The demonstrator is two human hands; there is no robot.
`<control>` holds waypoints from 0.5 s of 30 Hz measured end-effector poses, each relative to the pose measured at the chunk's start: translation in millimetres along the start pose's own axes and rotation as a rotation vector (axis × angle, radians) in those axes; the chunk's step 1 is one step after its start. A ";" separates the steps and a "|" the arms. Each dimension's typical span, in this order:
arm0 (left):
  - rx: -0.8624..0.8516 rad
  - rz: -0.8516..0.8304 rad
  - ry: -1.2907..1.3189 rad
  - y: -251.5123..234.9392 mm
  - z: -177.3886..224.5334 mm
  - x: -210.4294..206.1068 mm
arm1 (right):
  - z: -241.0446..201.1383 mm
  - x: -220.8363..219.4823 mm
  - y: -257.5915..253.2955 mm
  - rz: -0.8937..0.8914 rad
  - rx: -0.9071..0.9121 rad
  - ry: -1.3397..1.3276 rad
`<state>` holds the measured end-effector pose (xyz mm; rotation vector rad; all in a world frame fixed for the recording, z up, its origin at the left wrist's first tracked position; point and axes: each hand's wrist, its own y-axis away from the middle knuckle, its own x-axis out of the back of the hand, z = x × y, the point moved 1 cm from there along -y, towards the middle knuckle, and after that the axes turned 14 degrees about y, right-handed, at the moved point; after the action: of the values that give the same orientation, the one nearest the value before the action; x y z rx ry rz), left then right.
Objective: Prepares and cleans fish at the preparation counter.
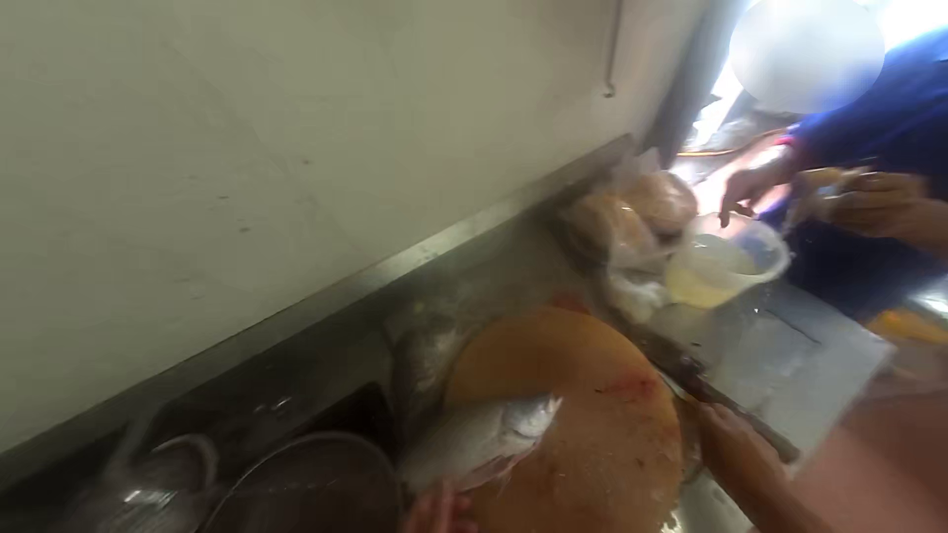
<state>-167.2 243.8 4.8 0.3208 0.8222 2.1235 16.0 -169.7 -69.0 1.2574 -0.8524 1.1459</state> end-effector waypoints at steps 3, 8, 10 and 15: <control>0.046 0.165 0.075 8.0 0.7 -46.7 | 4.9 -18.8 -2.9 0.110 0.067 0.011; -0.194 0.463 0.031 -8.4 18.6 -81.8 | 22.4 -20.0 -18.6 0.011 0.122 -0.100; -0.288 0.533 -0.043 -24.4 19.0 -97.2 | 27.9 -18.2 -23.0 -0.062 0.137 -0.100; -0.263 0.557 0.056 -53.1 32.8 -152.5 | 38.1 -7.6 -17.2 -0.217 0.180 -0.129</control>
<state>-22.6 164.7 2.8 0.3835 0.5067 2.7353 34.7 -207.5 -74.9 1.5463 -0.6981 0.9919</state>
